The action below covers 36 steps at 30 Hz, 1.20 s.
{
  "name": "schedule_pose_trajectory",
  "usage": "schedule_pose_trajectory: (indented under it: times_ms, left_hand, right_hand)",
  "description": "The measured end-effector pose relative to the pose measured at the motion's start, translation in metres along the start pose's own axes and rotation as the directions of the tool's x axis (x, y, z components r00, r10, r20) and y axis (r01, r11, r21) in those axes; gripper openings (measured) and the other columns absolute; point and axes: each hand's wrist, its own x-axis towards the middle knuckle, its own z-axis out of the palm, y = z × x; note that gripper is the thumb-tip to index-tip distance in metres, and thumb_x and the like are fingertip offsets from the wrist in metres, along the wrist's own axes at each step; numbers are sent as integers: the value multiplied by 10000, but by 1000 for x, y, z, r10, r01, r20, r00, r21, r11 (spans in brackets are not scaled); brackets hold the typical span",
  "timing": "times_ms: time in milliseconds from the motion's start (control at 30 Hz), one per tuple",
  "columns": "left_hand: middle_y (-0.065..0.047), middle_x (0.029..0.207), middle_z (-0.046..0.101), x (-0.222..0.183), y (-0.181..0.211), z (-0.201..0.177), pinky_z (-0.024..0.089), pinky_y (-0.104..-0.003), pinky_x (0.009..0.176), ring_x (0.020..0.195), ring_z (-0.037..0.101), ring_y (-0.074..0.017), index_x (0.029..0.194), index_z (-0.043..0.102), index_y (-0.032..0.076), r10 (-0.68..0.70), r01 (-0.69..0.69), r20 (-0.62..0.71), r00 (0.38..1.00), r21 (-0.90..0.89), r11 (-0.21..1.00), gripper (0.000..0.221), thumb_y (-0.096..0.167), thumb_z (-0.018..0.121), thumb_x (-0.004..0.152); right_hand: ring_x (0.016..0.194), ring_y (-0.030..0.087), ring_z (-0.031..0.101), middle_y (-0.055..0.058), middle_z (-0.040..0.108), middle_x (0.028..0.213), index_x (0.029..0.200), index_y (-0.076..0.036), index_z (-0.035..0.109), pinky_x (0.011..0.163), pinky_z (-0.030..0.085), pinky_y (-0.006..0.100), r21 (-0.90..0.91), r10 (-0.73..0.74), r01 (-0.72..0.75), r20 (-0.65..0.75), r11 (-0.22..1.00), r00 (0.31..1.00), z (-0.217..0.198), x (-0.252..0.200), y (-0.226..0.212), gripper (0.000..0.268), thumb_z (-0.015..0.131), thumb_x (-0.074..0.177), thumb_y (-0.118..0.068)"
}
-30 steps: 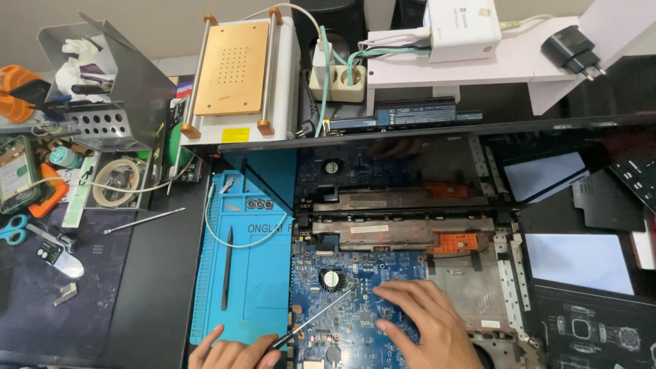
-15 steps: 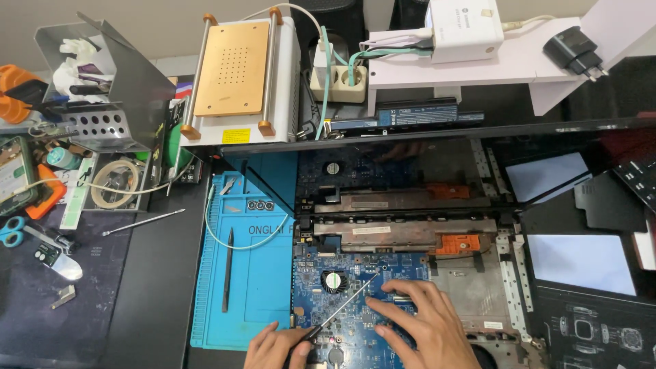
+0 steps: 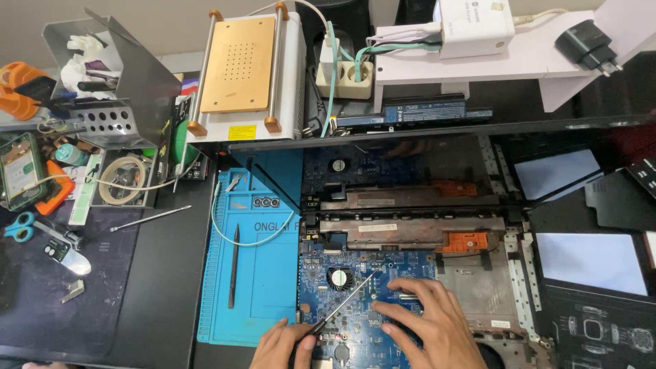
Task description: The person works on a disassembled laptop motherboard placed on a blue repair mat inside an opened laptop chassis. They press and reposition components and connectors on the board by hand, then use a screwdriver to work on screws and parts of the board, adjusting the board's position in the chassis as they go.
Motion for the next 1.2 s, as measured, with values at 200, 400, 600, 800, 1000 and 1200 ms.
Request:
schedule_pose_trajectory:
  times_ms: [200,400,600,800,1000,1200]
  left_hand:
    - [-86,896,809,2,6,-2,538,-494,995,989,756,-378,929,776,118,25,-27,-69,997,-21,999,244,340,678,904]
    - [-100,904,809,0,-2,2,537,-499,967,992,744,-400,936,776,111,28,-28,-46,999,4,1000,251,343,689,898]
    - [-103,877,803,-5,-23,18,523,-506,1003,957,765,-368,925,768,105,26,-27,-28,999,-26,999,248,336,682,905]
    - [-50,810,814,-20,-63,55,562,-497,957,895,777,-339,886,781,144,85,-84,-140,987,10,996,257,390,714,849]
    - [-58,849,813,-17,-55,47,557,-503,959,903,789,-325,908,765,136,52,-51,-75,996,13,999,261,388,707,871]
    - [-81,912,810,-12,-46,39,545,-510,985,933,778,-334,961,752,115,64,-66,-60,996,-40,997,248,343,667,916]
  right_hand:
    - [1393,279,426,25,576,1408,1162,-313,842,1130,304,544,21,2,-2,-8,1000,1000,-2,0,-2,334,664,888,-384]
    - [1376,278,449,23,588,1385,1121,-291,844,1124,311,529,26,0,1,-37,1000,999,-3,2,-8,305,690,866,-358]
    - [1340,288,480,27,617,1342,1051,-257,847,1085,342,508,38,-17,21,-103,999,995,1,0,-8,261,702,850,-340]
    - [1289,286,506,18,644,1259,995,-248,844,1042,365,508,22,-60,64,-148,998,987,8,4,-4,219,741,828,-348]
    - [1245,263,520,0,642,1152,956,-228,817,1041,322,516,31,24,-22,-95,999,995,13,8,-12,182,769,819,-337]
    - [1230,262,524,5,633,1116,935,-215,776,1025,322,513,7,55,-54,-122,999,991,8,9,-24,162,764,804,-311]
